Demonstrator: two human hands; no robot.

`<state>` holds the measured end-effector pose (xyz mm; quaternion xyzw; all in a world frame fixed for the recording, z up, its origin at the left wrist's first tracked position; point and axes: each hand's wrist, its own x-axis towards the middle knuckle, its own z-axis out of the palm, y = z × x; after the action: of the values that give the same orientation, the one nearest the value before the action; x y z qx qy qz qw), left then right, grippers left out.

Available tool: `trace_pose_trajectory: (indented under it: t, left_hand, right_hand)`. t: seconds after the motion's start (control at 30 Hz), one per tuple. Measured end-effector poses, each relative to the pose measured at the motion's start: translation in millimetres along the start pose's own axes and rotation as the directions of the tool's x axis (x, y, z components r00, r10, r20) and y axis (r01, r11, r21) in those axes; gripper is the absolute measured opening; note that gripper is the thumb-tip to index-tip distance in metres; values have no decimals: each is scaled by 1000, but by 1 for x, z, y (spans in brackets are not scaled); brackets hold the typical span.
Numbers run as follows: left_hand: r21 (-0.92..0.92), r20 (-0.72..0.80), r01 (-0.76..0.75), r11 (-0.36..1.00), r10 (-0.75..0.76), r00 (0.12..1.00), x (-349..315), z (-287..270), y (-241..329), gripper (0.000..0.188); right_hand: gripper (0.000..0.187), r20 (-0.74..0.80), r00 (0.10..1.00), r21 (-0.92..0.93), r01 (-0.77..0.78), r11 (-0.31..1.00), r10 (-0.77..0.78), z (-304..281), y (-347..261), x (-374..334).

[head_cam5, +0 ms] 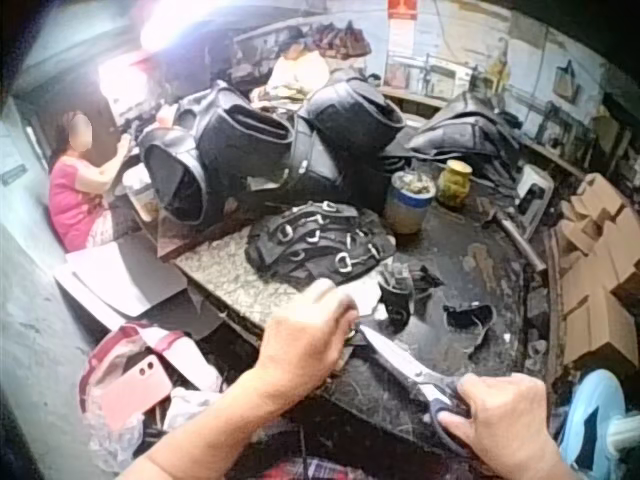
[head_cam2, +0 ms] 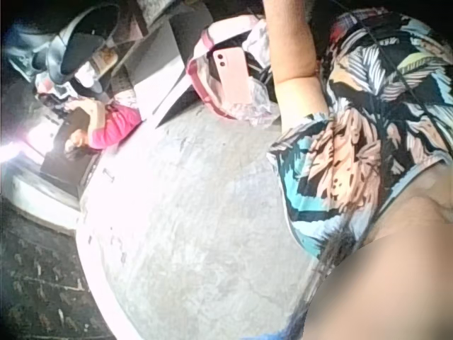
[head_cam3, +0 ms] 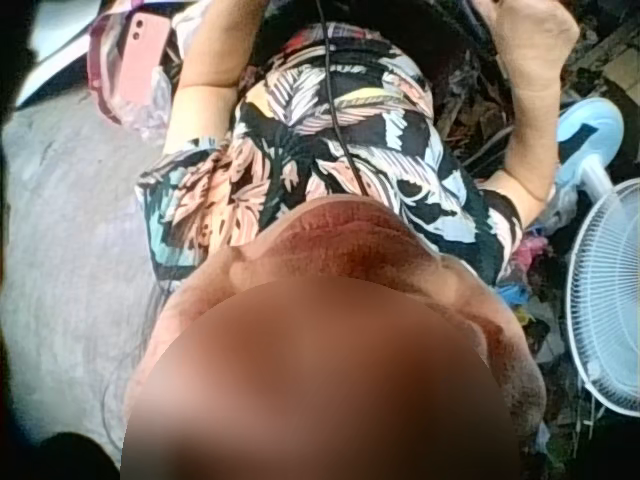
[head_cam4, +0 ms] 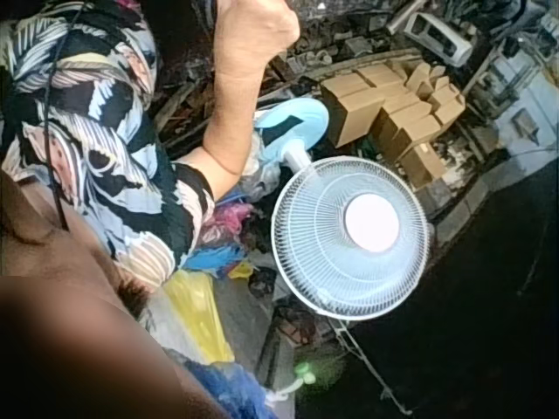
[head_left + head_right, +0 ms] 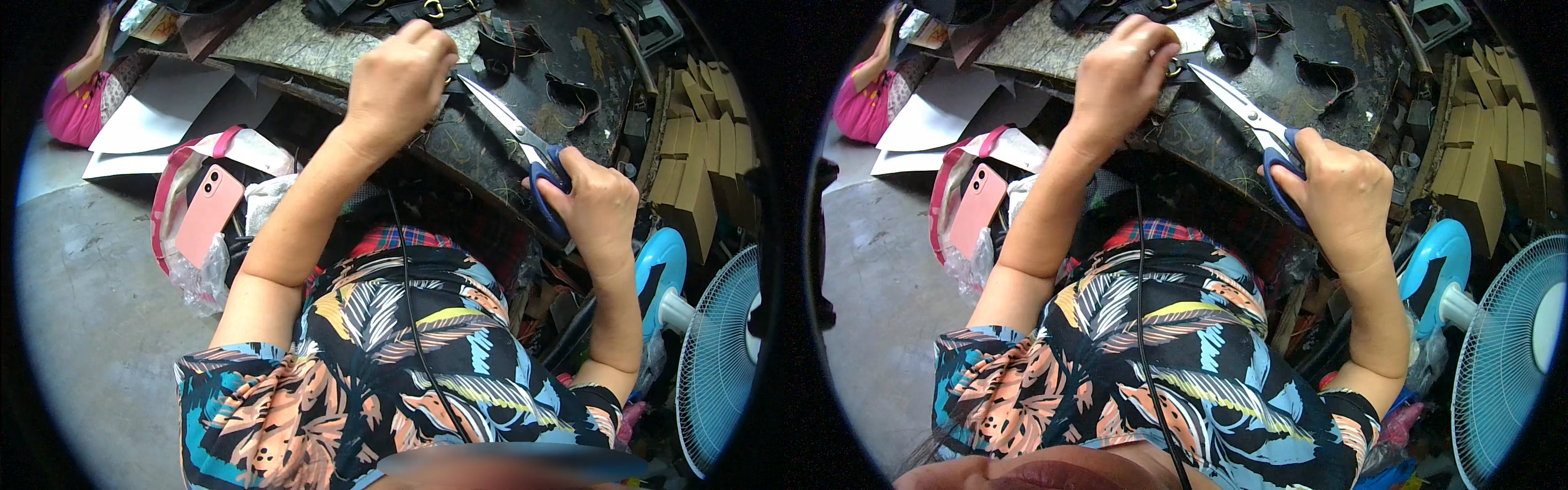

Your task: The person uses scissors to trim excess material from black leather straps with metal buckles. They repeatedly reposition the straps on a workbench and make small cuts along the edges, then place the trimmed pieces aside.

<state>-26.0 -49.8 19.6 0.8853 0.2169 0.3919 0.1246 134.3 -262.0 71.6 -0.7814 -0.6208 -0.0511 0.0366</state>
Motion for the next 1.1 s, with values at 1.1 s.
trace_pose_trajectory:
  t: [1.1]
  left_hand:
    - [39,41,-50,998,48,998,-32,-45,-40,7]
  right_hand:
    - [39,-42,933,-167,347,923,-358,-42,-34,55]
